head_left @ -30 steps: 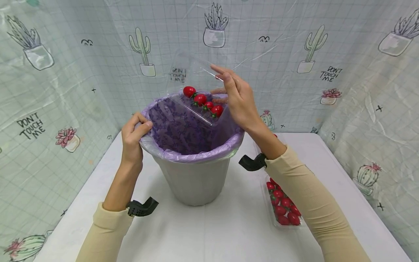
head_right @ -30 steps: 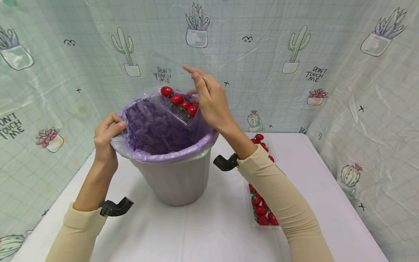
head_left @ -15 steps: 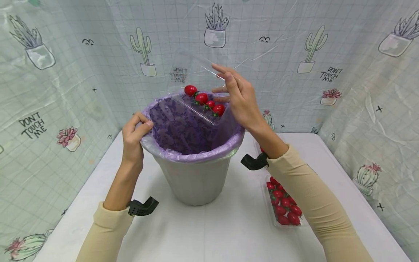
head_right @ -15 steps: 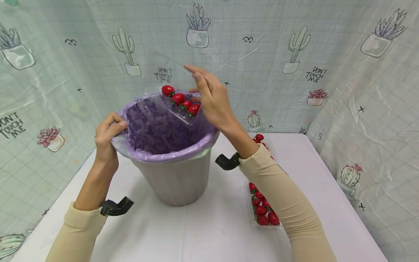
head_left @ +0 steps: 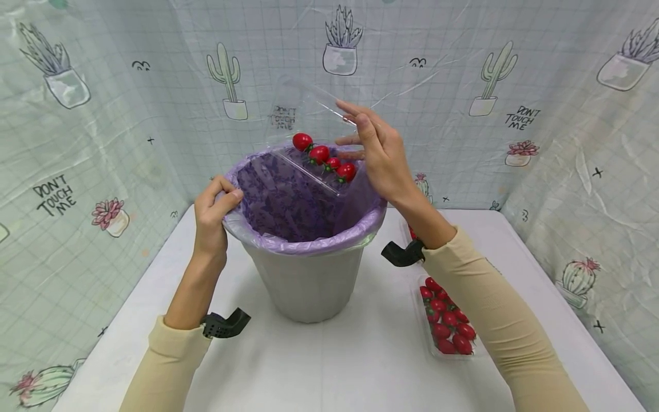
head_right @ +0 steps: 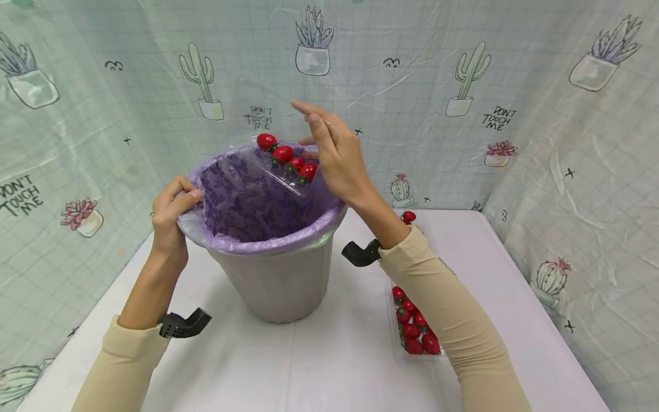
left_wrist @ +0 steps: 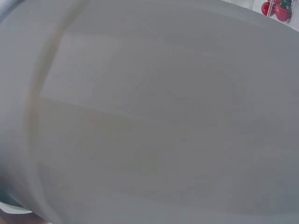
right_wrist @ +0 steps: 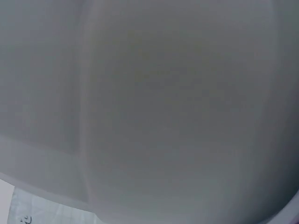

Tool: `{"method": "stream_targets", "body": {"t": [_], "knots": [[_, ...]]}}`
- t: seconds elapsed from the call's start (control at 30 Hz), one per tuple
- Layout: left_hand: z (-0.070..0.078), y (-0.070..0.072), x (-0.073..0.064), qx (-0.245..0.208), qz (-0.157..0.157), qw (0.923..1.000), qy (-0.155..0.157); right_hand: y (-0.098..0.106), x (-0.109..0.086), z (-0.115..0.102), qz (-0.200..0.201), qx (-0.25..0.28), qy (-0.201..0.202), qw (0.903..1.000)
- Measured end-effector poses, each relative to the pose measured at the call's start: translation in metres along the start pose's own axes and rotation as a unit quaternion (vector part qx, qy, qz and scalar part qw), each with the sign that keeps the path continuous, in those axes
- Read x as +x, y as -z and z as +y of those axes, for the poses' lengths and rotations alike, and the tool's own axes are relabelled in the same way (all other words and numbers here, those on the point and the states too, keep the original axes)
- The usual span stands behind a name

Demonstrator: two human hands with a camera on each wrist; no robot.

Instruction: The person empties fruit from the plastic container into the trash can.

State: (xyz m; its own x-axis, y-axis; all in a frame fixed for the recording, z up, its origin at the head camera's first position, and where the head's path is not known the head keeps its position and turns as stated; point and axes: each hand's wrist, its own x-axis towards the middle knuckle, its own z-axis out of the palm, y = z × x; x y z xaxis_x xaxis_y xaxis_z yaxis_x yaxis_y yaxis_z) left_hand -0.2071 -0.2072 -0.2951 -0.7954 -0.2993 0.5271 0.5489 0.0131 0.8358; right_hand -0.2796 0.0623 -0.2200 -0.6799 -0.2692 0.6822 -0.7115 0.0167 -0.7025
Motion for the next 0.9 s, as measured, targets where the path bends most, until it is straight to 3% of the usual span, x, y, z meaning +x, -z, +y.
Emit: {"method": "stream_targets", "body": {"t": [0.43, 0.9], "knots": [[0.0017, -0.0007, -0.0009, 0.007, -0.002, 1.0000, 0.002, 0.0011, -0.0011, -0.0024, -0.002, -0.030, 0.023, 0.9993], [0.0015, -0.0004, -0.0010, 0.009, -0.001, 0.9999, 0.004, 0.0013, -0.0031, -0.0046, 0.002, -0.029, 0.044, 0.9986]]}}
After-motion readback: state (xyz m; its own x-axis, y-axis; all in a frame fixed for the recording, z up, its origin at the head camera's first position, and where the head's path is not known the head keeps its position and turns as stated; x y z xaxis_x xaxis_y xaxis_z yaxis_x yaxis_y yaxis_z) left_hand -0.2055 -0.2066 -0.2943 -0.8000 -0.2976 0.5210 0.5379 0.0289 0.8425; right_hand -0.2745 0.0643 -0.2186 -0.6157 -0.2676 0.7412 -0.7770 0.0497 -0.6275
